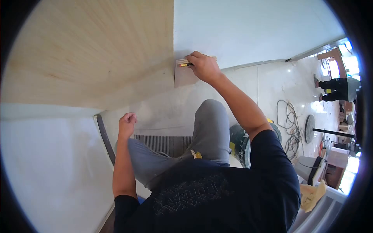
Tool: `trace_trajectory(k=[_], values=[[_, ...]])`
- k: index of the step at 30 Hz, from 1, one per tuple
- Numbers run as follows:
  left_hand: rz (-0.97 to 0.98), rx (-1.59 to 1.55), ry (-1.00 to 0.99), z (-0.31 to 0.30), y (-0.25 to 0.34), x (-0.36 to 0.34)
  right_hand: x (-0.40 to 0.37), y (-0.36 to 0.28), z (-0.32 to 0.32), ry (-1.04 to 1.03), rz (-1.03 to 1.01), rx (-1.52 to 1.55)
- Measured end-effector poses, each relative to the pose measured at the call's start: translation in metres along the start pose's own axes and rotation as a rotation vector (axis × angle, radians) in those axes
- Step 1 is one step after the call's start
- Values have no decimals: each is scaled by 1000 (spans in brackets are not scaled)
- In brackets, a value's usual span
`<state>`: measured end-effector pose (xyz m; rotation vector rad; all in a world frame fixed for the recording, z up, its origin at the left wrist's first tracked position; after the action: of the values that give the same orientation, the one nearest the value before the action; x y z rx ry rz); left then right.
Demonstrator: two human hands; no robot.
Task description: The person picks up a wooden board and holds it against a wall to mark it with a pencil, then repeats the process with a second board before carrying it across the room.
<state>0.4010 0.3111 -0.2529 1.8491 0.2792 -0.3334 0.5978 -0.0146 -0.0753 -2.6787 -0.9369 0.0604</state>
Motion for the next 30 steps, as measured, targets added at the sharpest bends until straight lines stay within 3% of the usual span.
trace_trajectory(k=[2, 5, 8, 11, 14, 17, 22, 30], values=[[11, 22, -7, 1, -3, 13, -2, 3, 1, 135, -69, -18], [18, -36, 4, -1, 1, 15, -18, 17, -4, 289, -17, 152], [-79, -219, 35, -12, 2, 19, -60, 53, -14, 698, 426, 397], [-164, -428, 62, -24, -13, 32, -73, 102, 70, 422, 788, 479], [-161, -603, 88, -25, -23, 50, -68, 104, 124, 263, 808, 553], [-146, -764, 116, -24, -28, 58, -65, 101, 144, 235, 946, 686], [-59, -1032, 33, -22, -40, 83, -64, 96, 158, 365, 955, 667], [0, -1047, 6, -27, -47, 88, -57, 94, 162, 360, 868, 658]])
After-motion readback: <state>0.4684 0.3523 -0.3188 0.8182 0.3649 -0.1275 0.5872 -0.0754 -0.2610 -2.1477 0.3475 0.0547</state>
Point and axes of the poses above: each hand's wrist, its own x-axis towards the middle knuckle, its own z-axis out of the palm, y = z × x, the point moved 8 cm from there along x, towards the middle knuckle, and after that the axes turned 14 degrees about -y, right-handed, at the moved point
